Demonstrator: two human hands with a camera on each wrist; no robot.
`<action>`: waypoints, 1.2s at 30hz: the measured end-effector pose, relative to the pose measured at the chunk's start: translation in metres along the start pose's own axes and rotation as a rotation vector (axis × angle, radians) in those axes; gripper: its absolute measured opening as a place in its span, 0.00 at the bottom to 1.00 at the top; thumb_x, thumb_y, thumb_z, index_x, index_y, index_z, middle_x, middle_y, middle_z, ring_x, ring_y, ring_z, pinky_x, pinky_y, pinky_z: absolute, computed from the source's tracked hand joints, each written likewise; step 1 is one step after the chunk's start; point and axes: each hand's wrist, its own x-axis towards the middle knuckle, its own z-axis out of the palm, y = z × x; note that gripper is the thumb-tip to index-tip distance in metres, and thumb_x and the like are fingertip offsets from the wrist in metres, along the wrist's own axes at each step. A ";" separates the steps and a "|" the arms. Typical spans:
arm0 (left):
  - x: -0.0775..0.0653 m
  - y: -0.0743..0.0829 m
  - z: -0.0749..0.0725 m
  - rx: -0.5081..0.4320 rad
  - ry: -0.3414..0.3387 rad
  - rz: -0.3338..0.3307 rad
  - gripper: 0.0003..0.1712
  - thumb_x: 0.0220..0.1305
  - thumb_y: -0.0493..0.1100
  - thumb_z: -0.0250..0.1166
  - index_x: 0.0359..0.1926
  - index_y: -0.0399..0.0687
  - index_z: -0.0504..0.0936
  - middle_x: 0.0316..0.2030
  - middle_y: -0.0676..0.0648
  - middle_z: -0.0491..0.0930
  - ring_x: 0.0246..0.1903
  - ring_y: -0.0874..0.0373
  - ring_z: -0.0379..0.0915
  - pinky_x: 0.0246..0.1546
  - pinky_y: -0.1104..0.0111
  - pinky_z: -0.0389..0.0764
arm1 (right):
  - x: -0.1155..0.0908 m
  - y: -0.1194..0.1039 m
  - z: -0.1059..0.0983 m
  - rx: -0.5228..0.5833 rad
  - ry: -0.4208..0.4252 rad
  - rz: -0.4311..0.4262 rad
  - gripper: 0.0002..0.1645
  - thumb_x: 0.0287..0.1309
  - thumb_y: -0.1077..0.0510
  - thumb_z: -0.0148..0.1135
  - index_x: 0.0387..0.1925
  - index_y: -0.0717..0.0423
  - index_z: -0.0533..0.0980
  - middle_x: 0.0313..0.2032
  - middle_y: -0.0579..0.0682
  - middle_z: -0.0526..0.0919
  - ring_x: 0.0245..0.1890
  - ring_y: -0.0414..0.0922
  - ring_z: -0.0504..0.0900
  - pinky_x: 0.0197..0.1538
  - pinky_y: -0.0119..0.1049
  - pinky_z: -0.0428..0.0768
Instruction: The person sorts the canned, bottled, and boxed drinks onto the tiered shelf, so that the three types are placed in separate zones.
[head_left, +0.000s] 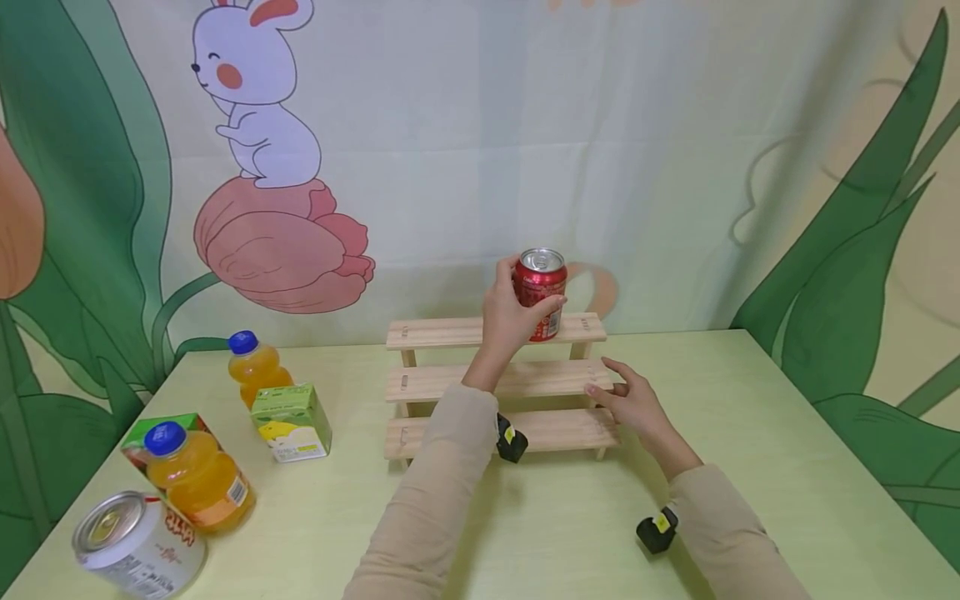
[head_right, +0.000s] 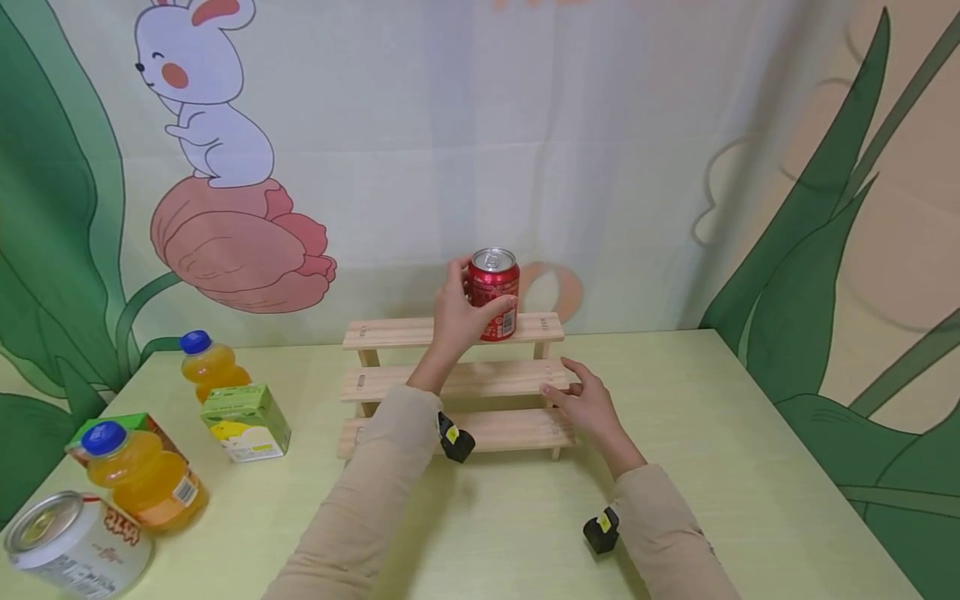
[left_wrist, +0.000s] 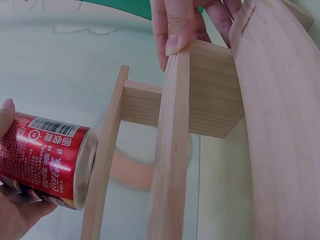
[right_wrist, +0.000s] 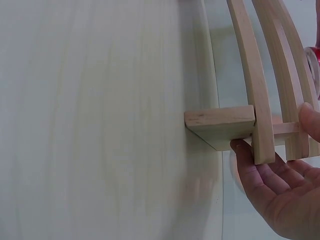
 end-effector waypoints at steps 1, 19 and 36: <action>0.000 0.000 0.000 -0.003 0.000 0.005 0.41 0.48 0.48 0.71 0.59 0.45 0.59 0.51 0.44 0.73 0.50 0.53 0.70 0.47 0.62 0.75 | 0.000 0.000 0.000 -0.005 0.001 0.003 0.39 0.61 0.52 0.56 0.68 0.59 0.51 0.33 0.58 0.79 0.25 0.41 0.77 0.23 0.31 0.69; 0.001 0.000 -0.001 -0.013 -0.029 -0.021 0.43 0.49 0.47 0.71 0.62 0.46 0.57 0.53 0.44 0.71 0.52 0.53 0.69 0.50 0.62 0.73 | 0.001 -0.002 0.003 -0.014 0.006 0.007 0.39 0.61 0.52 0.56 0.67 0.61 0.51 0.38 0.64 0.80 0.26 0.40 0.75 0.22 0.29 0.67; -0.002 0.017 -0.017 0.037 -0.132 -0.037 0.45 0.53 0.43 0.67 0.67 0.41 0.51 0.58 0.40 0.66 0.54 0.49 0.66 0.51 0.60 0.73 | -0.001 -0.002 -0.001 0.004 0.003 0.003 0.40 0.61 0.52 0.56 0.68 0.61 0.51 0.38 0.65 0.79 0.30 0.42 0.80 0.23 0.29 0.70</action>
